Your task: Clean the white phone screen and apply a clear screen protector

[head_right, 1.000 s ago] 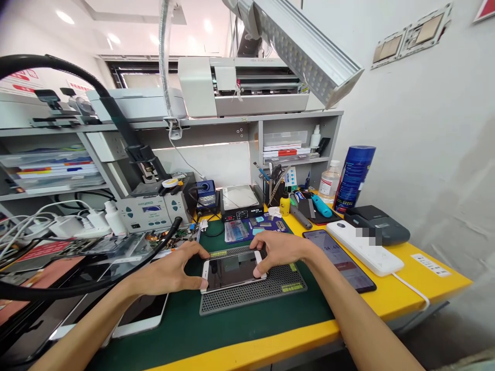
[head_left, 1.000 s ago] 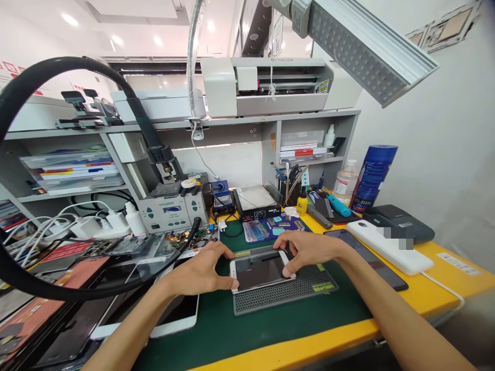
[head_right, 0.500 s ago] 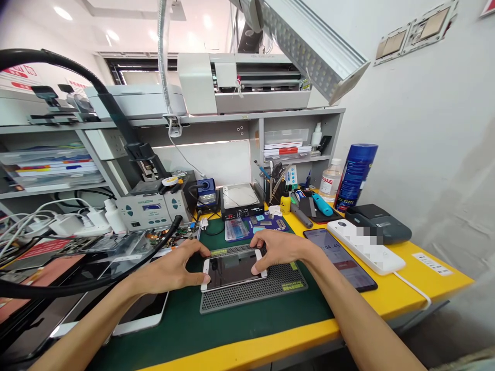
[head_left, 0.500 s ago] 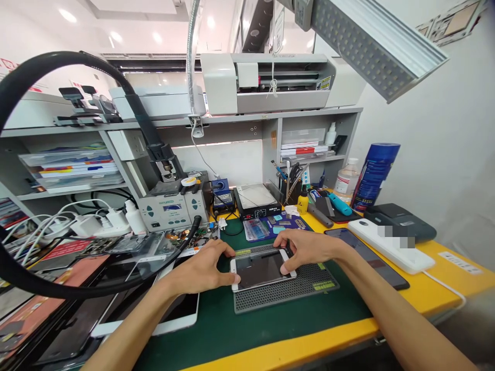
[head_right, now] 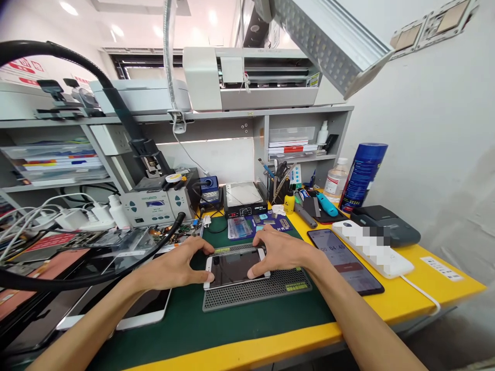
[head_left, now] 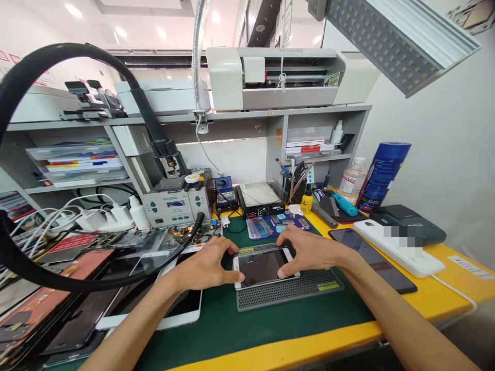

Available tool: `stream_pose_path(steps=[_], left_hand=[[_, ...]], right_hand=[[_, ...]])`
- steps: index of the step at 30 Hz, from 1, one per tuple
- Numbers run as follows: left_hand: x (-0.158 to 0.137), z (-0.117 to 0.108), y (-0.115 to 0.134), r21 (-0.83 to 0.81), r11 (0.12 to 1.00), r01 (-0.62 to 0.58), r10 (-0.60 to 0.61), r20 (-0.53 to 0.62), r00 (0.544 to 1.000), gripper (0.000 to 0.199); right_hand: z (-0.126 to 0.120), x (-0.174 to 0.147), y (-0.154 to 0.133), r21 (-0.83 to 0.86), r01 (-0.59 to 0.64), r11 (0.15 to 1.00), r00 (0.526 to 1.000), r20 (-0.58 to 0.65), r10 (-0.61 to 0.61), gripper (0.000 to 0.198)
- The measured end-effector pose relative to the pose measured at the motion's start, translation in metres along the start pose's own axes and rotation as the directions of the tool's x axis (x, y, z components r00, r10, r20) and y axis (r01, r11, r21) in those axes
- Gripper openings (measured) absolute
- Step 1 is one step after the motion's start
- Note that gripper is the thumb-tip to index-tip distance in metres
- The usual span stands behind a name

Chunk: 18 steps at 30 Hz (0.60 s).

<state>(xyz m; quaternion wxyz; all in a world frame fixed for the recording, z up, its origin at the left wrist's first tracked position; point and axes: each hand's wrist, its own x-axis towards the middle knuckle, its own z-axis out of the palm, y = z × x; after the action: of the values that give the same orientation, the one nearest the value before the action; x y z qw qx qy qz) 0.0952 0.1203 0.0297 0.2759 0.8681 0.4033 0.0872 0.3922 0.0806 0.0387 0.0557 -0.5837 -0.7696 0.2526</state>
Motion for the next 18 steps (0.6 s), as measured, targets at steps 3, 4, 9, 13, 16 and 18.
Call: stream_pose_path(steps=[3,4,9,13,16,18], left_hand=[[0.0,0.0,0.0,-0.003,1.0,0.0,0.0,0.002,1.0,0.06],[0.0,0.001,-0.001,0.0,1.0,0.0,0.0,0.001,1.0,0.06],[0.001,0.003,-0.004,0.01,1.0,-0.009,0.009,-0.014,1.0,0.062],[0.001,0.002,-0.004,0.003,1.0,-0.014,0.014,-0.018,1.0,0.063],[0.001,0.002,-0.003,0.01,1.0,-0.012,0.012,-0.016,1.0,0.061],[0.001,0.001,-0.001,0.016,1.0,-0.014,0.014,-0.016,1.0,0.06]], right_hand=[[0.002,0.0,-0.004,-0.009,0.019,1.0,1.0,-0.024,-0.019,0.086],[0.003,0.0,-0.005,-0.01,0.03,0.999,0.999,-0.038,-0.031,0.087],[0.009,0.003,-0.01,-0.029,0.088,0.996,0.989,-0.114,-0.09,0.087],[0.015,0.006,-0.013,-0.052,0.1,0.994,0.985,-0.136,-0.106,0.09],[0.018,0.01,-0.015,-0.078,0.107,0.991,0.982,-0.15,-0.118,0.094],[0.02,0.011,-0.017,-0.094,0.116,0.989,0.979,-0.156,-0.129,0.095]])
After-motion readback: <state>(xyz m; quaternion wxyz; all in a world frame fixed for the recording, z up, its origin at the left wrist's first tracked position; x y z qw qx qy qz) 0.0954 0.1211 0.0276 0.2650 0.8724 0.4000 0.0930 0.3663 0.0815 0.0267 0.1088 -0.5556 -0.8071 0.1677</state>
